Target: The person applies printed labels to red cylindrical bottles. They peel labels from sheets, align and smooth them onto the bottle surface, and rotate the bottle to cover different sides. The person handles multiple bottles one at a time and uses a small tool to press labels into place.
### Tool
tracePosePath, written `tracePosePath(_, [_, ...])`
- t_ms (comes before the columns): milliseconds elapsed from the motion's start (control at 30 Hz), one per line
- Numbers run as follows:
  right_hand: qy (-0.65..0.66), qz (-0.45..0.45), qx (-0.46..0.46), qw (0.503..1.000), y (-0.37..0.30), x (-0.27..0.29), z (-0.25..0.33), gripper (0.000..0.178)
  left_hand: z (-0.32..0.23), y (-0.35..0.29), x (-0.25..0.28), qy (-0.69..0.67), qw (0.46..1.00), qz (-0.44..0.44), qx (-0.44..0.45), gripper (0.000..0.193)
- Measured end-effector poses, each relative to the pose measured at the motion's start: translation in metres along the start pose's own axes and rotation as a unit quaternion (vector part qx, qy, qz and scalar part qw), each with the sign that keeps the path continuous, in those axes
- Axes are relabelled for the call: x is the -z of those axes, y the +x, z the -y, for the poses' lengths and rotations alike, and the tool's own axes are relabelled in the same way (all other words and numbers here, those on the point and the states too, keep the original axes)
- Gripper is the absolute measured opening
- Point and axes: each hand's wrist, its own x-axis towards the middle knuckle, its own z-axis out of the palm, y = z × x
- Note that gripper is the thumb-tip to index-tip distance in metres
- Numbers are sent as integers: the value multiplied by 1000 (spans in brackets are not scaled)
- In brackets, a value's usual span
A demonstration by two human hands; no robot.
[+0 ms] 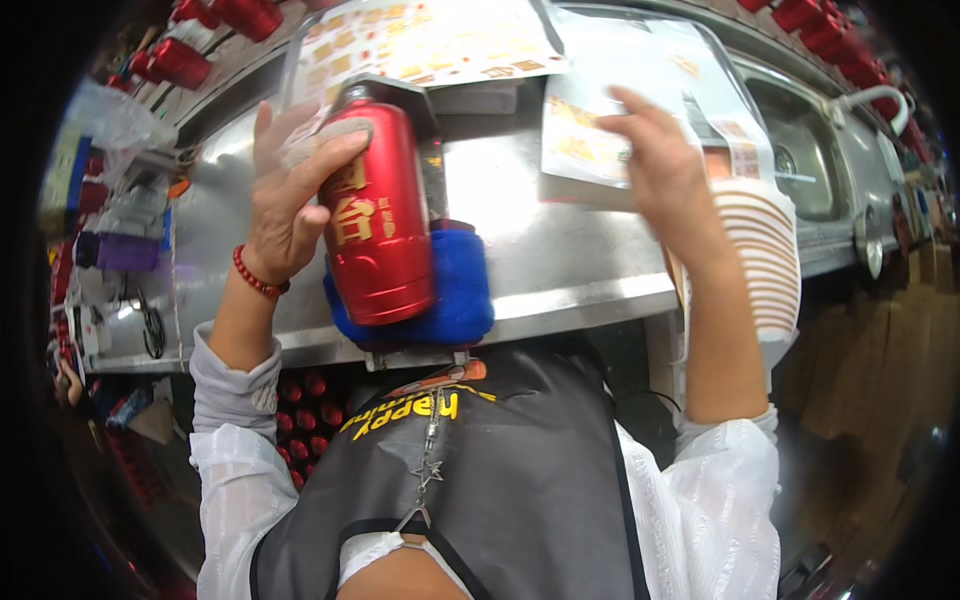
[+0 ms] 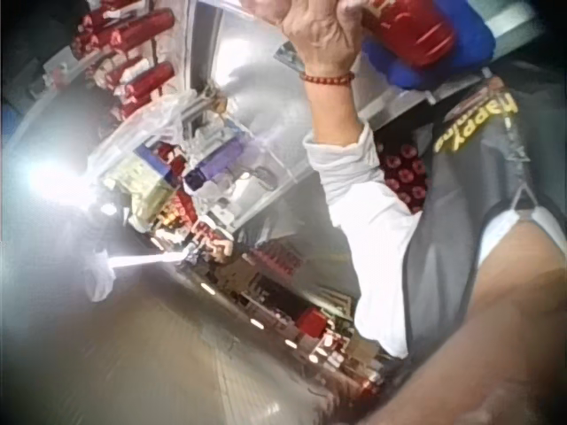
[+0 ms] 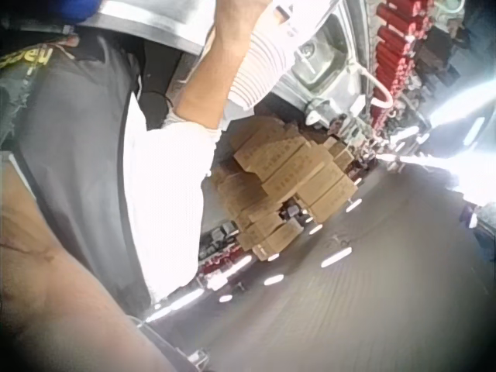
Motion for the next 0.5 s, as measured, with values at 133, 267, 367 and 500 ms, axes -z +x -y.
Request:
tracePosePath(133, [-211, 129, -213, 945, -21, 48, -102, 25, -15, -7, -11, -35, 999, -14, 10, 66])
tracePosePath(267, [-214, 147, -373, 891, -12, 32, -114, 54, -11, -19, -25, -55, 997, -57, 12, 63])
tracePosePath(367, [-189, 121, -372, 901, -9, 27, -124, 64, -10, -21, -27, -58, 996, -61, 5, 62])
tracePosePath(500, [-158, 104, -403, 895, -9, 22, -124, 59, -9, -22, -26, -56, 997, -60, 4, 61])
